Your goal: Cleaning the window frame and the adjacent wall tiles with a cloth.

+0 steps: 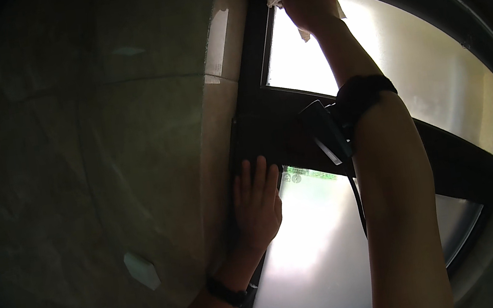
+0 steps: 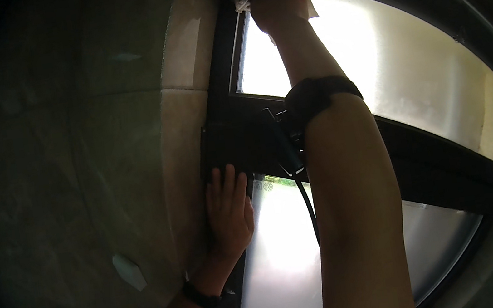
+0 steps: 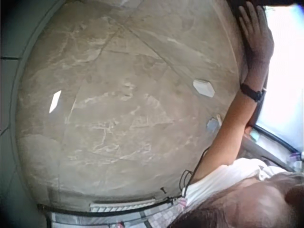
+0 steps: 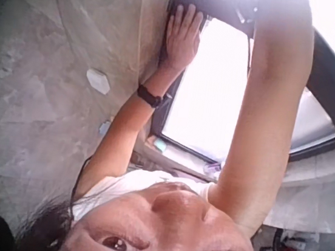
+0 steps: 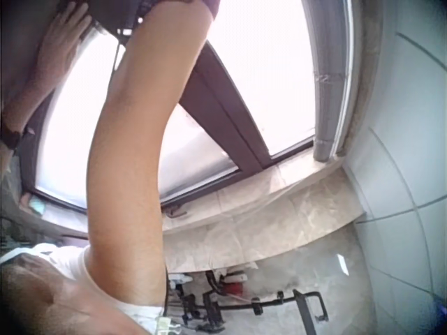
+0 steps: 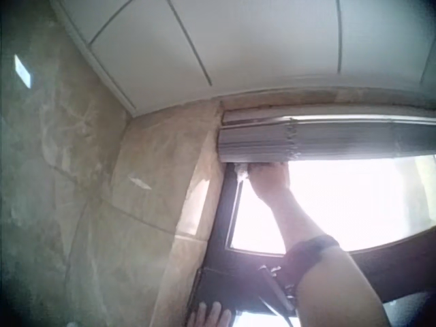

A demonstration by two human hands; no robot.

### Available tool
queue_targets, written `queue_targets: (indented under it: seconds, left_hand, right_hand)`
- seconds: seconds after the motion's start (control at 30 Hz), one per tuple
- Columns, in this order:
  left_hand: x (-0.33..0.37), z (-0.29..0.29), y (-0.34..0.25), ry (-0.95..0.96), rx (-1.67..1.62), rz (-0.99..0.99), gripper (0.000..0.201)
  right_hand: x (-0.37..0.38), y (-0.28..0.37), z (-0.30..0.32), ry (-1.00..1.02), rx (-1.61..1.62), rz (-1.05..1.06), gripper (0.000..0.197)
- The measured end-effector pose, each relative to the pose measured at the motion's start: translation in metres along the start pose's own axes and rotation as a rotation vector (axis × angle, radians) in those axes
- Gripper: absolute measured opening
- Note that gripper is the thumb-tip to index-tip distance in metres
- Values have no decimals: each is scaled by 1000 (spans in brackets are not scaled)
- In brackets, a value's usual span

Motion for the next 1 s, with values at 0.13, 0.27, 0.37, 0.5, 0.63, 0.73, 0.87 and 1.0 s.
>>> queue_targets:
  seconds: [0.13,0.27,0.37,0.5,0.63,0.73,0.87,1.0]
  left_hand:
    - [3,-5,-5,14,11,1,51]
    - [4,1,-3,58,24,52,51]
    - [1,-3,-1,-3,26,18,51]
    - [1,2,-2,22,62,34,51]
    - [7,6,-7,108,28,65,51]
    - [4,1,-4,38,45,45,51]
    - [1,-3,-3,7,29,25,51]
    - [0,-5,-5,25,25,58,53]
  right_hand:
    - [-6,-3,6,116,70,-18,26]
    - [-36,16,26,15,106,-24,27]
    - [-75,24,27,-57,190,65,36]
    - [-111,34,45,-40,336,167,30]
    - [-118,33,51,153,316,193,35]
    - [-125,42,54,168,584,82,35]
    - [-130,58,57,-49,429,303,37]
    - [-98,57,50,-156,160,246,29]
Point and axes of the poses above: each hand's wrist, its own x-axis towards the middle knuckle, its own z-axis out of the back of the hand, y = z × x, the point moved 3 cm from there along x, towards the middle knuckle, and after that the axes turned 10 degrees about y, right-handed, at the moved point
